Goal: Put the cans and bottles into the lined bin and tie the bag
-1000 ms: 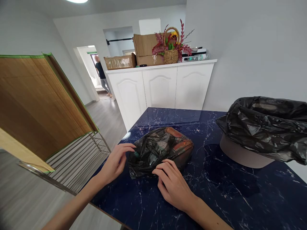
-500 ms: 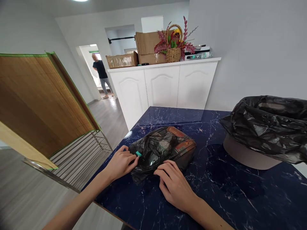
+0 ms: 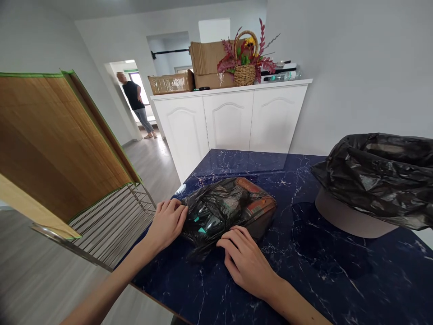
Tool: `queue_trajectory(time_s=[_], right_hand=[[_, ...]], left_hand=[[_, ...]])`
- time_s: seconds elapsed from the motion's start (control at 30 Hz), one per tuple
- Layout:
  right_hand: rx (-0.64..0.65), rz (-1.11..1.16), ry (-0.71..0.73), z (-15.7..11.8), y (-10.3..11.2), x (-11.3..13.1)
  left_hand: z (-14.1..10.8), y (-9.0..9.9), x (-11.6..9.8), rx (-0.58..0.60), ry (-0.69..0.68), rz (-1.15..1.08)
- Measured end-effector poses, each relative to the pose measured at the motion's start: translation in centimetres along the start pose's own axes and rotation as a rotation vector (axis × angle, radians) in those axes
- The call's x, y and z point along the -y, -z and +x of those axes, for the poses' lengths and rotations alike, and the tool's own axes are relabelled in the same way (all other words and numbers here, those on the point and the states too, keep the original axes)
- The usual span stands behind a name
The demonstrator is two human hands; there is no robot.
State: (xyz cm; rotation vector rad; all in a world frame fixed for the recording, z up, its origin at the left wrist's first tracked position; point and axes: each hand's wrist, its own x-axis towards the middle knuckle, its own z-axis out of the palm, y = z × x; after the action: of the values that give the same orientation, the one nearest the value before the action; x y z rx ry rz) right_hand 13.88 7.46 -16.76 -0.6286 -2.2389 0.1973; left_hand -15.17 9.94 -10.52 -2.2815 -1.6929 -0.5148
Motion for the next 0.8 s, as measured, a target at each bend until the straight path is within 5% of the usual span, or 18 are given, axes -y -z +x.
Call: queue_trajectory(time_s=[0.23, 0.63, 0.8], right_hand=[[0.005, -0.012, -0.012, 0.0, 0.0, 0.0], [0.013, 0.019, -0.014, 0.0, 0.0, -0.1], [0.009, 0.031, -0.016, 0.1, 0.0, 0.0]], left_hand=[[0.1, -0.1, -2.1, -0.035, -0.063, -0.093], [0.7, -2.2, -2.4, -0.002, -0.091, -0.065], [0.9, 0.1, -2.3, -0.044, -0.067, -0.091]])
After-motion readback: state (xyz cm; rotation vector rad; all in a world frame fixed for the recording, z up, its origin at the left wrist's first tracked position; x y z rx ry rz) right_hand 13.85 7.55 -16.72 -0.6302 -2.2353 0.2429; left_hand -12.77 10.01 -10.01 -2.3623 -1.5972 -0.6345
